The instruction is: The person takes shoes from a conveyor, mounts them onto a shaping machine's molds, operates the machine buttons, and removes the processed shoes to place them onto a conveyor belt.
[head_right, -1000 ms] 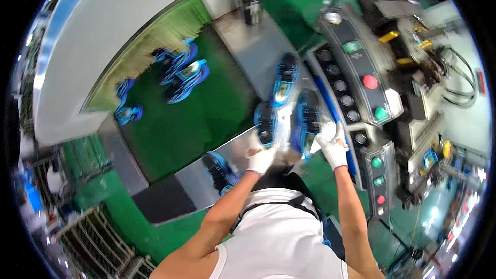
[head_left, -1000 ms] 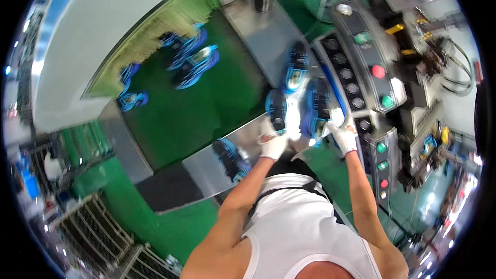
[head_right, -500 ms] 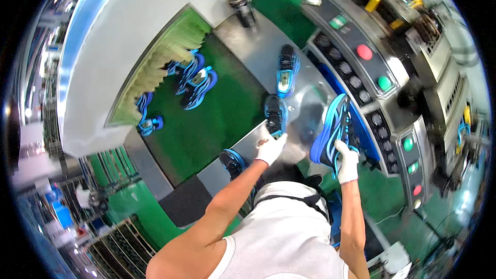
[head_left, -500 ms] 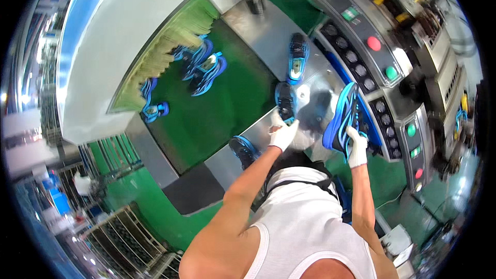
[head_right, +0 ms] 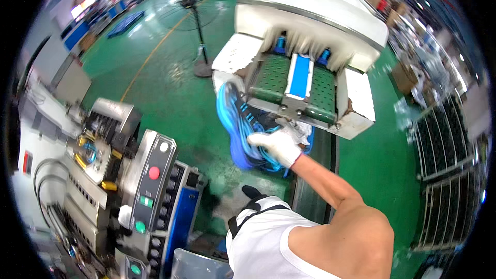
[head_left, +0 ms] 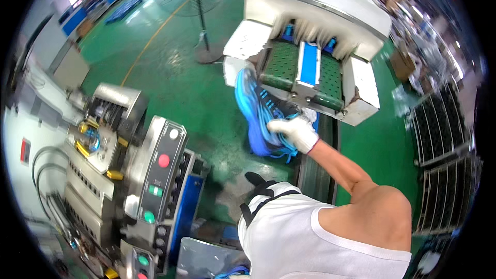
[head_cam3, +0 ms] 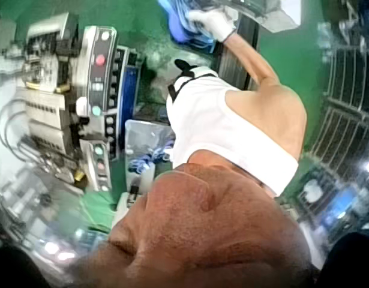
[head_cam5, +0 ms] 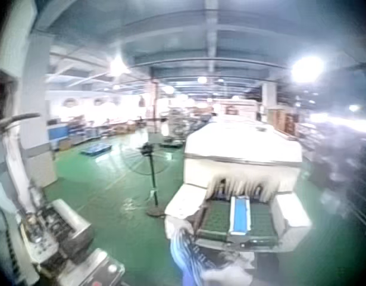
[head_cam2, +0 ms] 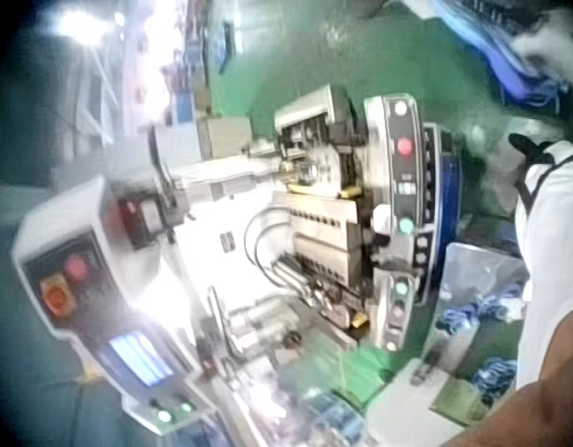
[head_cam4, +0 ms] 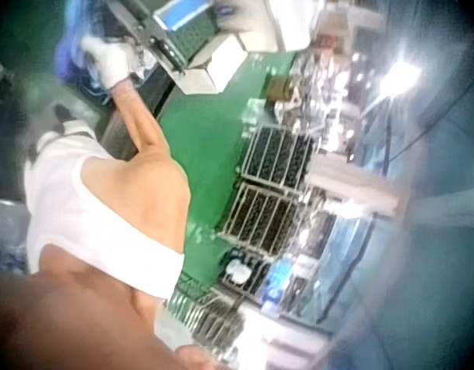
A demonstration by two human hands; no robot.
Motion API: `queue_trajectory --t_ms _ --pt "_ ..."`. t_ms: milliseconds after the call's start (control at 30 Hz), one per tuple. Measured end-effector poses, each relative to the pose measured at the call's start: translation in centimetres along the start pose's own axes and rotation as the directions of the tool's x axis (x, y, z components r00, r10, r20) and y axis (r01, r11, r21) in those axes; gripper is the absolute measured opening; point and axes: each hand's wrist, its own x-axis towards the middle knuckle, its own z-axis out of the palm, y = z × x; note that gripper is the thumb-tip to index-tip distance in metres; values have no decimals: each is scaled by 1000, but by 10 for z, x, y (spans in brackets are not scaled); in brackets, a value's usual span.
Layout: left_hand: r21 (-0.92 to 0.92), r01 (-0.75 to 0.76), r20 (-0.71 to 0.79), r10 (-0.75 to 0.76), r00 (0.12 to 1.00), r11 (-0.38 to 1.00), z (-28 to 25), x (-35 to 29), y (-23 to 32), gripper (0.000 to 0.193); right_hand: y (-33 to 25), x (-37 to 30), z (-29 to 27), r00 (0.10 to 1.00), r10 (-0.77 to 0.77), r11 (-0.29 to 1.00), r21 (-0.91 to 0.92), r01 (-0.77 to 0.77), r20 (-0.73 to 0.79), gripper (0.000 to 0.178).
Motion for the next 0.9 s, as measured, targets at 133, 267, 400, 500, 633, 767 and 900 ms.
queue_trajectory --t_ms 133,267,400,500,633,767,900 --pt "160 -77 52 70 996 984 19 -7 58 78 -25 24 -153 874 -125 947 -318 -36 -470 56" --pt "242 8 -71 9 997 970 -25 -10 52 82 -51 98 -205 800 -121 627 -670 -398 -588 77" --pt "362 189 -79 -172 982 913 -11 -53 60 87 -66 167 -248 894 321 851 -318 -417 -312 60" --pt "148 119 50 -128 991 982 48 -21 43 75 -17 223 -429 935 127 947 -241 -214 -332 48" --pt "150 10 -37 -5 999 989 74 -6 43 83 -31 256 -371 860 -510 252 -954 165 14 51" --pt "43 201 -125 -194 973 979 74 -15 43 109 -53 165 -70 698 -711 339 -823 455 92 64" --pt "31 288 13 -289 957 957 56 -29 70 116 27 98 146 724 -305 649 -421 634 619 68"
